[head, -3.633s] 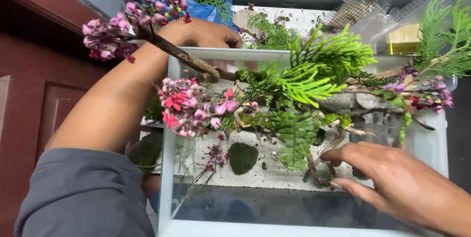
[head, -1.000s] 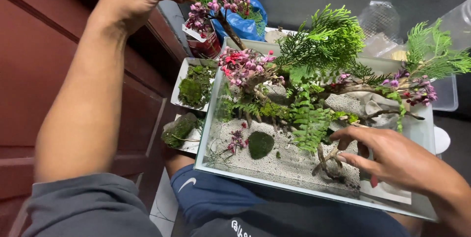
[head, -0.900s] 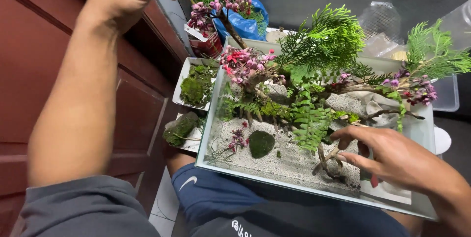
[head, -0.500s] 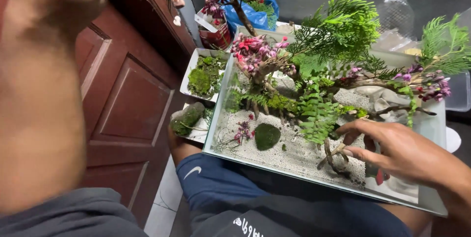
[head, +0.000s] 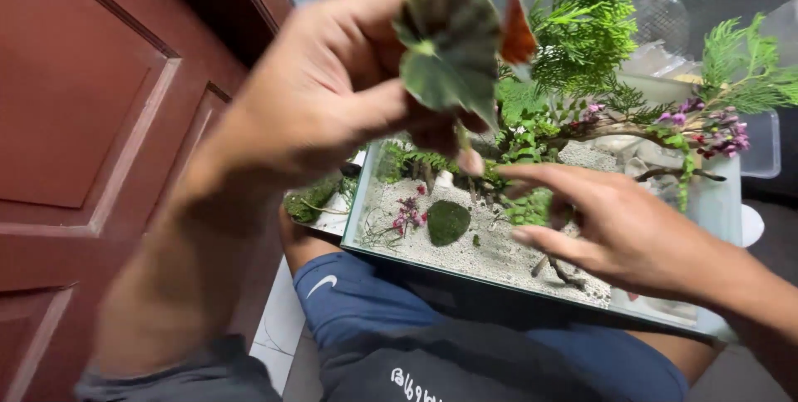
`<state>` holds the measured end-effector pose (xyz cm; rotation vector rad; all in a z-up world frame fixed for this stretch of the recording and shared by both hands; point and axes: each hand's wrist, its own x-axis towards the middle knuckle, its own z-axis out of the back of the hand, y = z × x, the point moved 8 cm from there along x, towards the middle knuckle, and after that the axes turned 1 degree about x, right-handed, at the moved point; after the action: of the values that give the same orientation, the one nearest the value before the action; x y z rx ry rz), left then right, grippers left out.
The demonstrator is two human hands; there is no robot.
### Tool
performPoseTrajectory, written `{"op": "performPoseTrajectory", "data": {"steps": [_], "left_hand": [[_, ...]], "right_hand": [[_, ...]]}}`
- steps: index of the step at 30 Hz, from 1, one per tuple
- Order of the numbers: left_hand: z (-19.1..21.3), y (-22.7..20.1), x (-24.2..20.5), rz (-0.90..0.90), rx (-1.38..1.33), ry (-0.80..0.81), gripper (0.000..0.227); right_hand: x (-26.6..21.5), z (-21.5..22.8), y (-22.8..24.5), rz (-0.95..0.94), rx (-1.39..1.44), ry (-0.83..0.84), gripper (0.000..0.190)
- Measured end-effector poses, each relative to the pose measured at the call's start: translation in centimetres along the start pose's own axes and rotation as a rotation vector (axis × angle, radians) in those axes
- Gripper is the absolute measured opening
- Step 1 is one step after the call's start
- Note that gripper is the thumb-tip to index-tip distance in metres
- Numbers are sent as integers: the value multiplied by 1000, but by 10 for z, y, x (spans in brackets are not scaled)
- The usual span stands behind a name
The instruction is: Arranging various plants, moss, and decorative branches inside a glass terrarium to create a miniature landscape.
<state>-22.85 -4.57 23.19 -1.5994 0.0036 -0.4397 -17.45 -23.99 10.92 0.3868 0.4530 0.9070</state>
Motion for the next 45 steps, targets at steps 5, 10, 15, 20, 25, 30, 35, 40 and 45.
{"op": "performPoseTrajectory", "data": {"steps": [5, 10, 15, 20, 25, 30, 35, 40, 45], "left_hand": [[-20, 48, 3, -39, -293, 59, 41], [-23, 65, 4, 7, -368, -29, 34], [-24, 88, 4, -27, -338, -2, 31], [-28, 92, 5, 6, -321, -23, 29], [-26, 85, 7, 5, -249, -8, 31], [-24, 84, 8, 39, -238, -44, 30], [-22, 79, 12, 70, -155, -72, 14], [-18, 67, 14, 3, -106, -82, 16], [-10, 58, 14, -76, -46, -93, 16]], "right_hand": [[15, -7, 16, -120, 220, 16, 67], [19, -24, 7, -91, 841, 8, 27], [25, -33, -4, -64, 958, -2, 20], [27, -48, -14, -115, 1108, 40, 12], [28, -54, -9, -112, 896, 145, 15], [29, -50, 1, 9, 804, 153, 15], [29, -48, 10, 110, 648, 140, 16], [31, -47, 18, 238, 452, 71, 16], [35, -58, 13, 184, 293, 102, 15]]}}
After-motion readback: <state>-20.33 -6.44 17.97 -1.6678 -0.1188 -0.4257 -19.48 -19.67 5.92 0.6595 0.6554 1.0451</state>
